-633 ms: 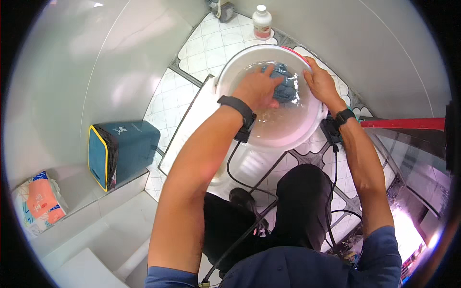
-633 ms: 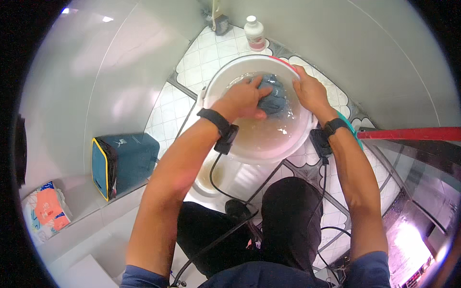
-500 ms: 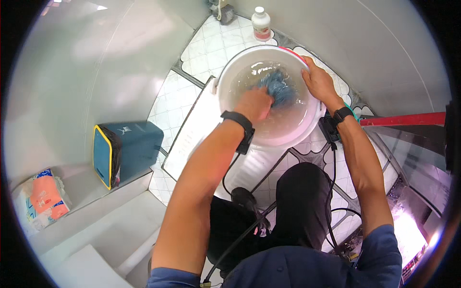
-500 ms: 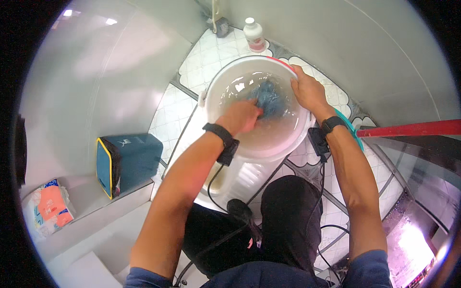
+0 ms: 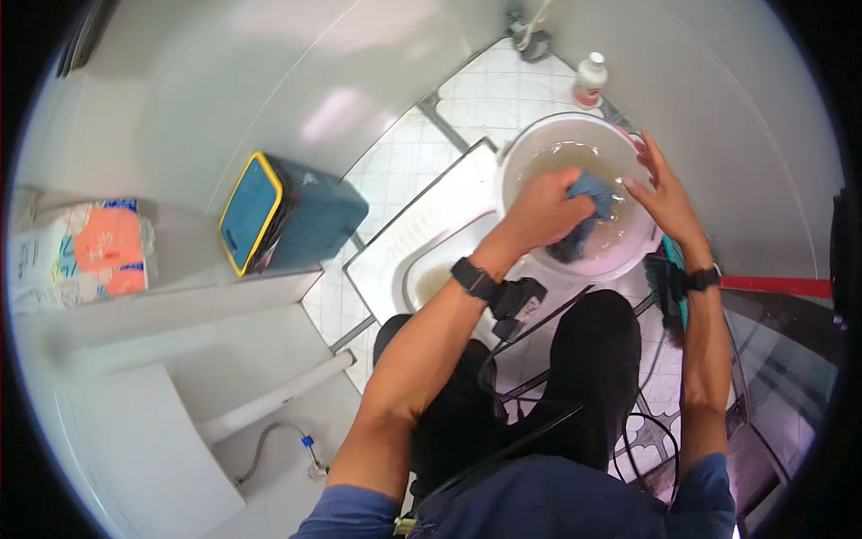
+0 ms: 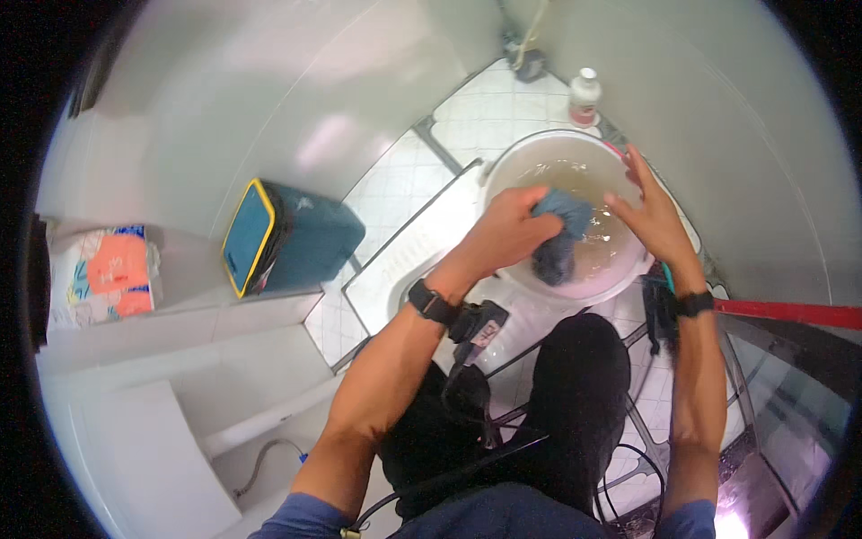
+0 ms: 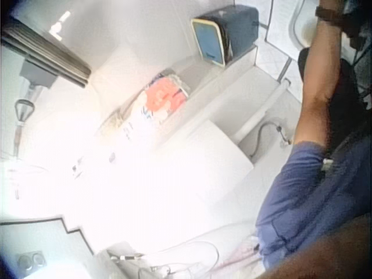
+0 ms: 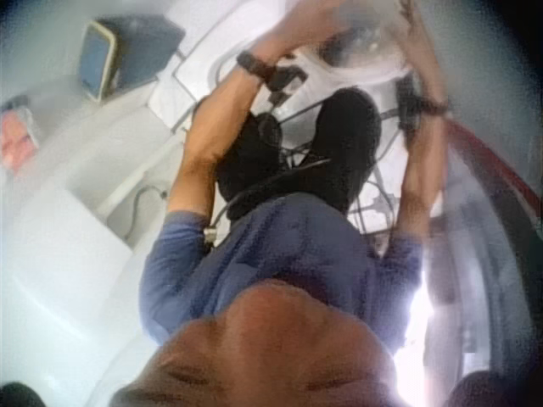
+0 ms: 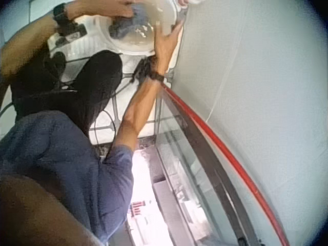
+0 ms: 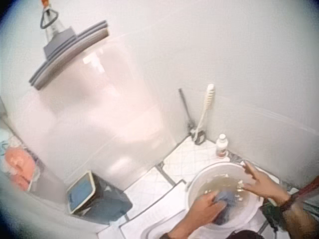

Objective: The person cleans a bathroom floor and surfaces with a cloth, periodically rinsing and wringing the cloth in a bucket of water, and then picks up a brush to scrub the water in the bucket.

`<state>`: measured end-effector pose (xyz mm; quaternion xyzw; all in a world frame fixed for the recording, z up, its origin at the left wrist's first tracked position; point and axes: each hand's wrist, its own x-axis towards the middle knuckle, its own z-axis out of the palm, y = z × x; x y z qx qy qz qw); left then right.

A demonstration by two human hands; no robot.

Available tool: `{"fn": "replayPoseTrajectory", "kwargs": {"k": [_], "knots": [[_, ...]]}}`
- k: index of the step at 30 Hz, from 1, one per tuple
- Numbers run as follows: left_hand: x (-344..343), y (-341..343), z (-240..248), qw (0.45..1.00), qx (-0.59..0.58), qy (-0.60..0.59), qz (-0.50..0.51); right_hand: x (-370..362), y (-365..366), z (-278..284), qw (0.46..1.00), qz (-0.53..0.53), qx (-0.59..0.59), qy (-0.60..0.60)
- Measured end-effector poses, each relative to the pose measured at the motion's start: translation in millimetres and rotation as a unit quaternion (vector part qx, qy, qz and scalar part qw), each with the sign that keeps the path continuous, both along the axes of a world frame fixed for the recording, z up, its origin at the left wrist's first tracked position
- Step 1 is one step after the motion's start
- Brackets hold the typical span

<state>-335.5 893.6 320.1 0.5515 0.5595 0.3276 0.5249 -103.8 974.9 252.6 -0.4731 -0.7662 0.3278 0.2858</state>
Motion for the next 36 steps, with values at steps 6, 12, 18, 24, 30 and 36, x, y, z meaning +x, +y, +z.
{"fn": "replayPoseTrajectory", "kwargs": {"k": [6,12,18,24,30,36], "knots": [[16.2,3.3,19.2,0.989,0.107,-0.105,0.008,-13.8,-41.0,12.1,0.935,0.166,-0.304,0.070],[0.3,5.6,14.1,0.989,0.092,-0.070,0.094,-23.7,-30.0,-7.5,0.818,-0.015,-0.405,0.408],[26.7,19.1,-26.0,0.957,0.025,-0.155,0.245,-3.8,-16.8,-5.5,0.834,-0.046,-0.347,0.426],[-7.0,27.6,-73.6,0.932,-0.067,-0.211,0.286,-14.6,-17.6,29.8,0.825,-0.045,-0.289,0.483],[7.7,16.4,-56.2,0.821,-0.213,-0.509,0.144,-6.0,-22.3,36.6,0.806,-0.047,-0.307,0.504],[17.5,27.9,-29.8,0.874,-0.051,-0.464,0.134,-24.8,-44.8,38.7,0.940,-0.121,-0.224,0.225]]}}
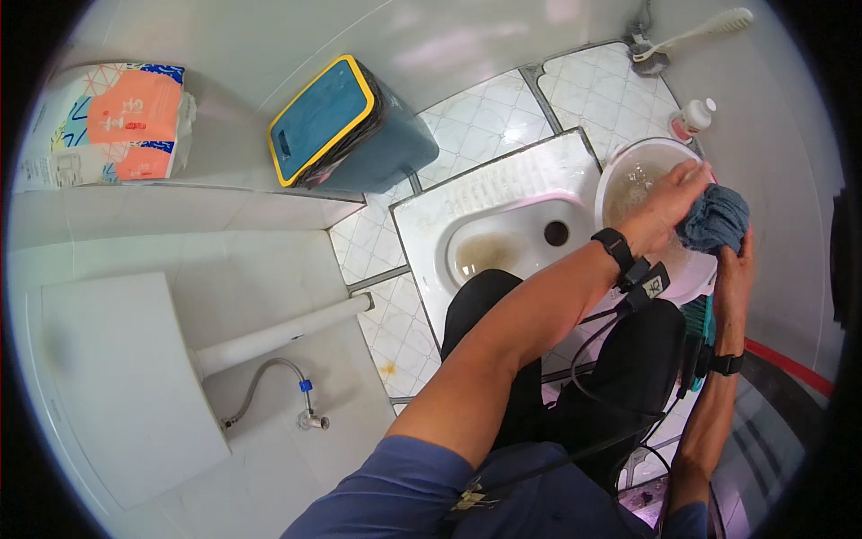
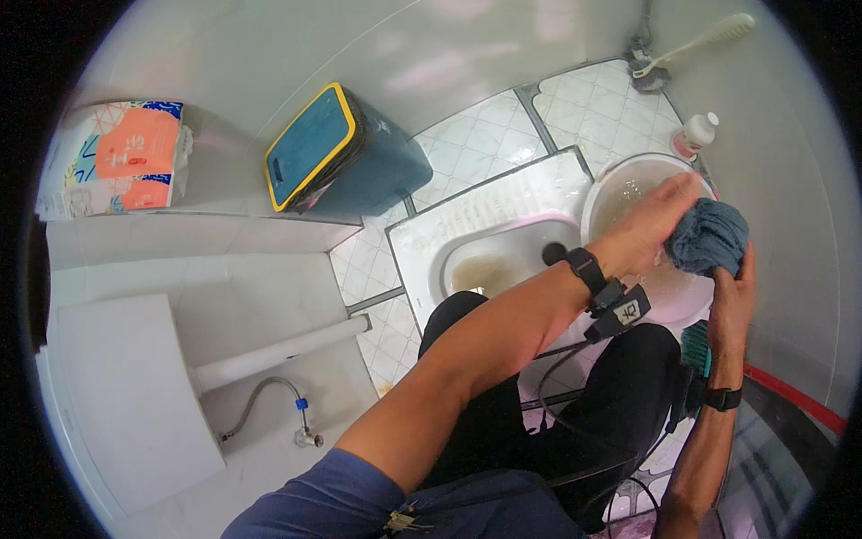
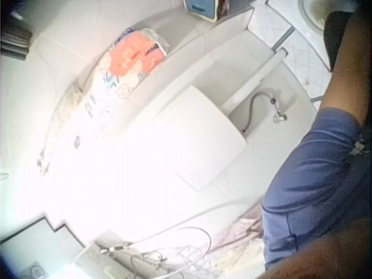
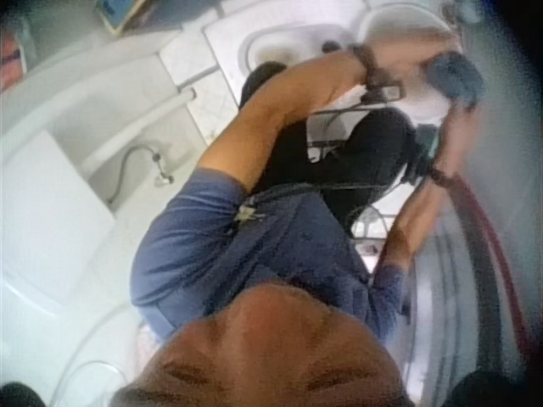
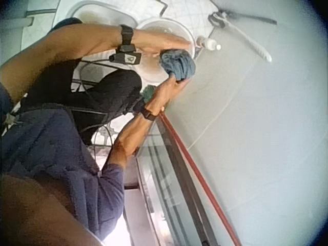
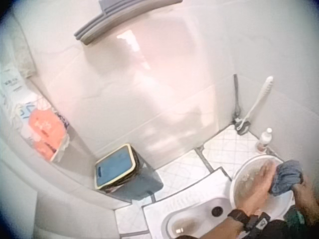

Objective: The person cleans a bathroom floor and surfaces with a cloth, periodically rinsing and wringing the cloth in a bucket of water, and then picks up a brush to scrub the water in the bucket.

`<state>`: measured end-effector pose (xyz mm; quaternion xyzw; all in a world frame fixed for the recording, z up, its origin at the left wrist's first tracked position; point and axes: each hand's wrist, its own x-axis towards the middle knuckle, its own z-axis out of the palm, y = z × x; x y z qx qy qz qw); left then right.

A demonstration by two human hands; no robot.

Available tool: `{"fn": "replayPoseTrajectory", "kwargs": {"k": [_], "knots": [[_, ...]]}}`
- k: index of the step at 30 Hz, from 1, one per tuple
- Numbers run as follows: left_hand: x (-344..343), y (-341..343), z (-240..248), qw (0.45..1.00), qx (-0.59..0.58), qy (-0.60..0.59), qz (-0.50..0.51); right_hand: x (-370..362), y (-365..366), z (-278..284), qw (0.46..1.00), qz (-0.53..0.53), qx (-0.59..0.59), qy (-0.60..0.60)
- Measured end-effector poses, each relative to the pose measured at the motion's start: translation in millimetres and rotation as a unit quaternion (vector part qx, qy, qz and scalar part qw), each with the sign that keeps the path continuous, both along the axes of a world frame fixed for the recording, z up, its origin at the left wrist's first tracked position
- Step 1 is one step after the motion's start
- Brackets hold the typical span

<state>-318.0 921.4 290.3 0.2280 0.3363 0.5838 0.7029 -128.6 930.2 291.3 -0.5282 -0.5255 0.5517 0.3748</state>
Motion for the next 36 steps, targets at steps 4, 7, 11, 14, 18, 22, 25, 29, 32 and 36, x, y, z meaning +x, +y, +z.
{"fn": "replayPoseTrajectory", "kwargs": {"k": [4,7,11,14,18,22,25,29,32,36], "knots": [[14.1,-1.1,-8.0,0.990,-0.037,0.112,0.082,-35.3,-15.4,29.3,0.994,0.099,-0.031,0.027],[9.3,5.0,-13.6,0.989,-0.023,0.103,0.108,-36.7,-8.8,24.5,0.974,0.108,-0.073,0.185],[10.9,8.2,2.3,0.960,-0.037,0.233,0.151,-37.2,9.2,21.6,0.994,-0.005,-0.030,0.108],[22.7,-0.6,11.5,0.933,0.040,0.302,0.189,-30.9,10.3,19.1,0.945,-0.024,-0.221,0.240],[29.4,-9.6,16.3,0.895,0.169,0.361,0.199,-40.6,4.2,29.7,0.910,-0.031,-0.233,0.342],[18.3,-12.7,13.5,0.857,0.231,0.431,0.160,-51.5,7.3,9.5,0.888,-0.056,-0.246,0.385],[13.2,-7.7,16.7,0.892,0.174,0.392,0.142,-65.4,4.1,20.8,0.943,-0.029,-0.179,0.280],[9.5,-0.4,13.3,0.980,-0.024,0.168,0.104,-71.5,-0.3,29.3,0.996,-0.038,-0.013,0.079],[4.4,-9.3,12.3,0.995,-0.099,-0.003,0.027,-69.6,-2.4,38.9,0.985,0.007,0.161,-0.058],[8.5,-13.2,24.6,0.989,-0.115,-0.091,0.000,-62.2,0.4,40.4,0.926,0.045,0.344,-0.147]]}}
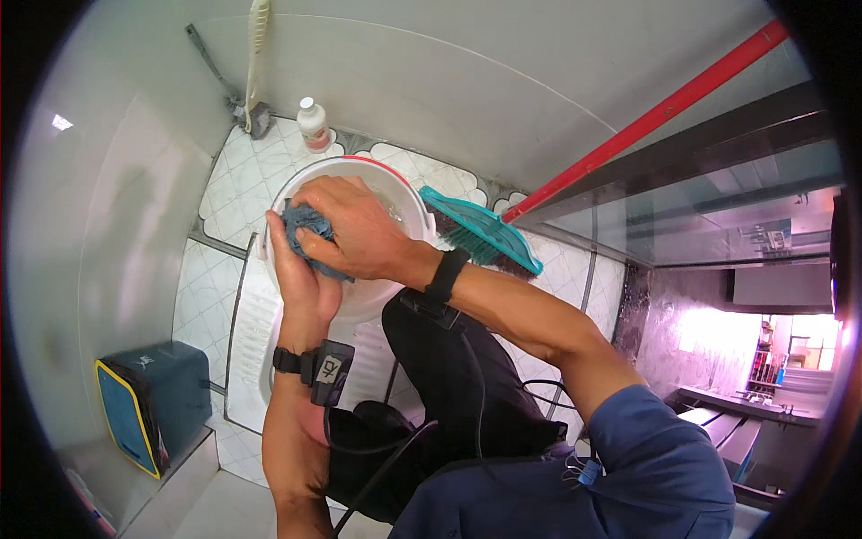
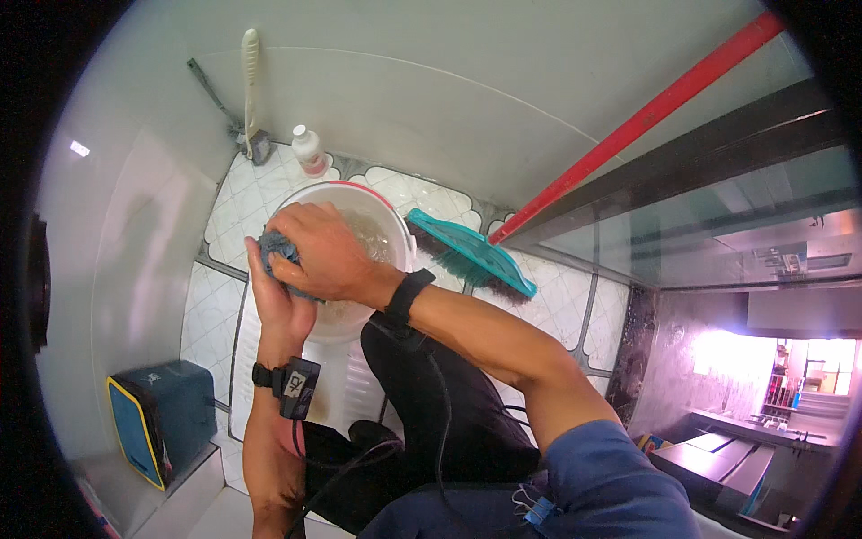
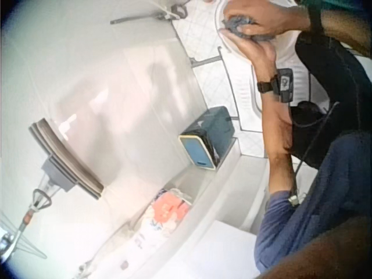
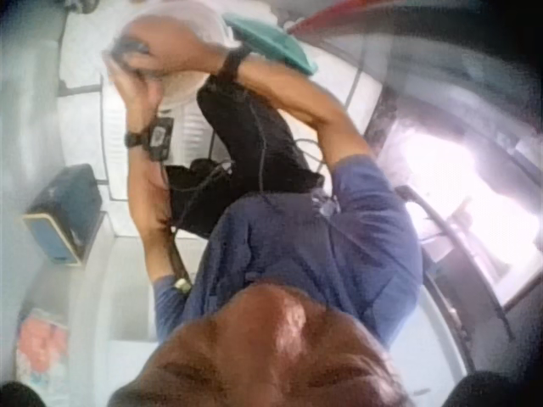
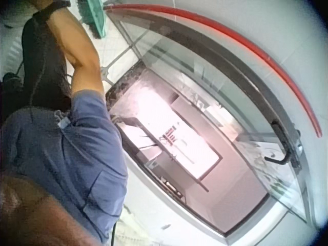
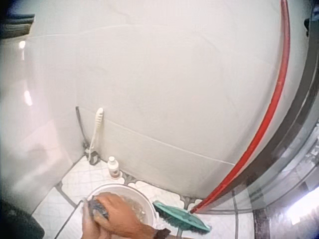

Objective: The person cleans a bathroom floor and surfaces with a cloth, periodically rinsing and wringing the cloth in a bucket of water, and then picks up a brush to scrub the water in the bucket.

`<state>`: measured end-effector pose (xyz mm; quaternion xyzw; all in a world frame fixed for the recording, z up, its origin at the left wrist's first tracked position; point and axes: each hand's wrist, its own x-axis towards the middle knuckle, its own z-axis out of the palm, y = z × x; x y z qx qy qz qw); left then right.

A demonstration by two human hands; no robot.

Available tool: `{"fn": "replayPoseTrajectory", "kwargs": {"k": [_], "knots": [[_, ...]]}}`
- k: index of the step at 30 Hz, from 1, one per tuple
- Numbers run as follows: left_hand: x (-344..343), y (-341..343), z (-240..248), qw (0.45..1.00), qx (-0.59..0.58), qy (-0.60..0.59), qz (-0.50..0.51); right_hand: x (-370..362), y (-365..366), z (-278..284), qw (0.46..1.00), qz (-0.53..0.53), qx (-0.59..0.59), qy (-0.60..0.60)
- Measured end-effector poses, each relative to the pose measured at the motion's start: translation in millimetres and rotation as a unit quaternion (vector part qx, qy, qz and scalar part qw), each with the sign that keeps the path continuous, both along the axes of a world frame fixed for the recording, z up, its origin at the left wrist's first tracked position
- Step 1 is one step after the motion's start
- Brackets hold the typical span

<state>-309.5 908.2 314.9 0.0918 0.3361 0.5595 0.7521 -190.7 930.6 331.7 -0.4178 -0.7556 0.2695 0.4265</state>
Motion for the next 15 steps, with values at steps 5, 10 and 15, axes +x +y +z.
{"fn": "replayPoseTrajectory", "kwargs": {"k": [5,10,15], "knots": [[-7.1,2.2,-3.7,0.999,0.022,-0.025,-0.006,3.1,-1.0,-7.4,0.991,0.053,0.114,-0.040],[9.7,3.1,2.8,0.996,-0.081,-0.032,-0.022,8.3,1.4,-16.9,0.990,0.043,0.099,-0.096],[9.9,1.4,-18.6,0.995,-0.095,0.008,-0.022,5.3,0.9,-26.2,0.989,0.025,0.074,-0.124]]}}
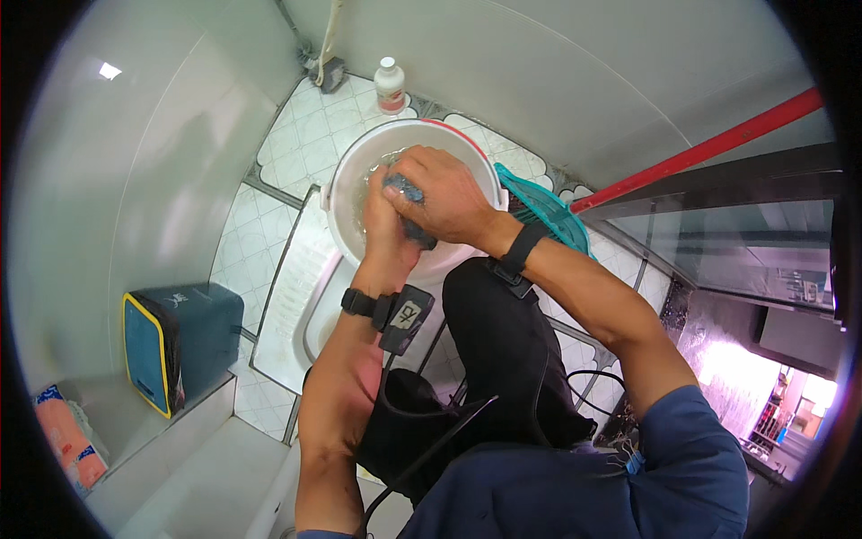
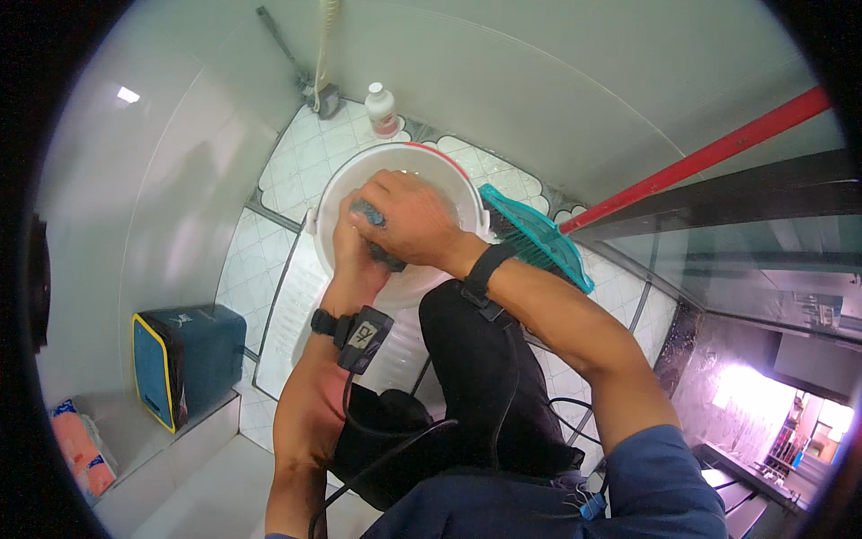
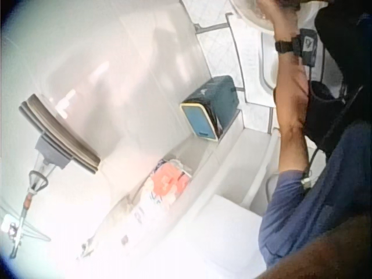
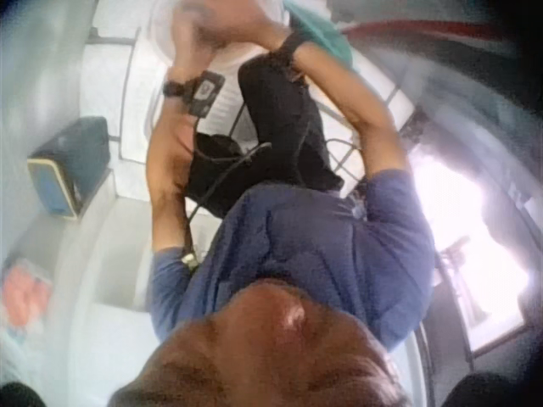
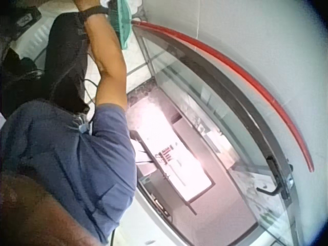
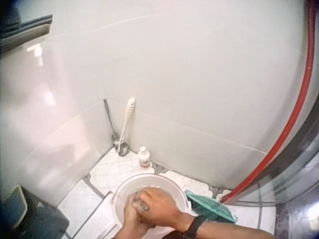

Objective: The person cleans a bathroom floor and surfaces with a cloth, periodically rinsing and wringing the cloth in a bucket of water, and then picks up a brush to scrub the water in the bucket.

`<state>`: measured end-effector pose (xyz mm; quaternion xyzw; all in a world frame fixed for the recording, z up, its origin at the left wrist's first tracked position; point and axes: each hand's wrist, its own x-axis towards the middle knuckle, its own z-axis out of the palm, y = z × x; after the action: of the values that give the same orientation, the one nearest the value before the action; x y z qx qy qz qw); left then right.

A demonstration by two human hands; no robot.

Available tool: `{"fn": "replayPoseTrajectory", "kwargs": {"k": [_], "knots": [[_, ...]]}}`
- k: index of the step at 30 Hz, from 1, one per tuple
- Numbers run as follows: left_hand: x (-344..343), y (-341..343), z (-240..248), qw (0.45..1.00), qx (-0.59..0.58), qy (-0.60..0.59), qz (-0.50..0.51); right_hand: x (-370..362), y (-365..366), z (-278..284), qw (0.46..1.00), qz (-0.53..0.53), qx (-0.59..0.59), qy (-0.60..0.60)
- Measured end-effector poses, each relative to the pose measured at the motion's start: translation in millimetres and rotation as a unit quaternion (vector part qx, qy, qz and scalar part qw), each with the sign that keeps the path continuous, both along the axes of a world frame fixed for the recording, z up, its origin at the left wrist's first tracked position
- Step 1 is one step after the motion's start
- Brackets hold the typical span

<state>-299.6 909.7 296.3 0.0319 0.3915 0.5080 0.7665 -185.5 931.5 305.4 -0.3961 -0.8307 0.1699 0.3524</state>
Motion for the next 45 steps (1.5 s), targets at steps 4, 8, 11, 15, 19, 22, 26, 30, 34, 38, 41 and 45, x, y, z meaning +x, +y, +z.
{"fn": "replayPoseTrajectory", "kwargs": {"k": [4,8,11,15,19,22,26,30,34,38,41,45], "knots": [[4.4,0.3,-10.5,1.000,0.017,0.019,0.012,1.2,2.8,-1.6,1.000,-0.008,0.003,0.004],[5.0,1.1,-7.9,0.998,0.016,0.058,0.034,0.5,7.8,3.7,1.000,-0.016,0.009,-0.015],[4.4,0.5,-1.1,0.995,0.022,0.085,0.048,-2.4,10.7,11.0,1.000,-0.011,0.003,0.004],[-5.6,4.4,1.3,0.989,0.061,0.133,0.016,-11.1,14.1,14.7,0.997,-0.050,-0.040,0.040],[-22.7,11.1,0.5,0.951,0.187,0.242,0.050,-18.6,24.8,32.3,0.953,-0.101,-0.270,0.088],[-26.6,14.7,21.5,0.891,0.258,0.374,-0.009,-2.5,51.7,25.3,0.851,-0.141,-0.435,0.258],[-39.5,6.2,36.3,0.908,0.265,0.323,-0.023,1.8,38.6,38.9,0.784,0.002,-0.520,0.339],[-45.0,7.4,42.4,0.929,0.257,0.266,0.004,5.2,23.4,51.0,0.813,0.035,-0.520,0.260],[-50.5,10.0,37.4,0.908,0.222,0.356,-0.026,8.8,26.5,47.3,0.811,0.049,-0.537,0.228],[-62.0,15.7,36.0,0.872,0.208,0.439,-0.062,13.6,26.4,48.0,0.830,0.075,-0.513,0.205],[-59.2,18.3,36.2,0.941,0.166,0.296,-0.007,16.5,19.0,59.1,0.821,0.064,-0.537,0.186],[-57.0,15.1,37.5,0.980,0.161,0.113,-0.008,20.2,12.8,53.7,0.770,0.007,-0.556,0.312]]}}
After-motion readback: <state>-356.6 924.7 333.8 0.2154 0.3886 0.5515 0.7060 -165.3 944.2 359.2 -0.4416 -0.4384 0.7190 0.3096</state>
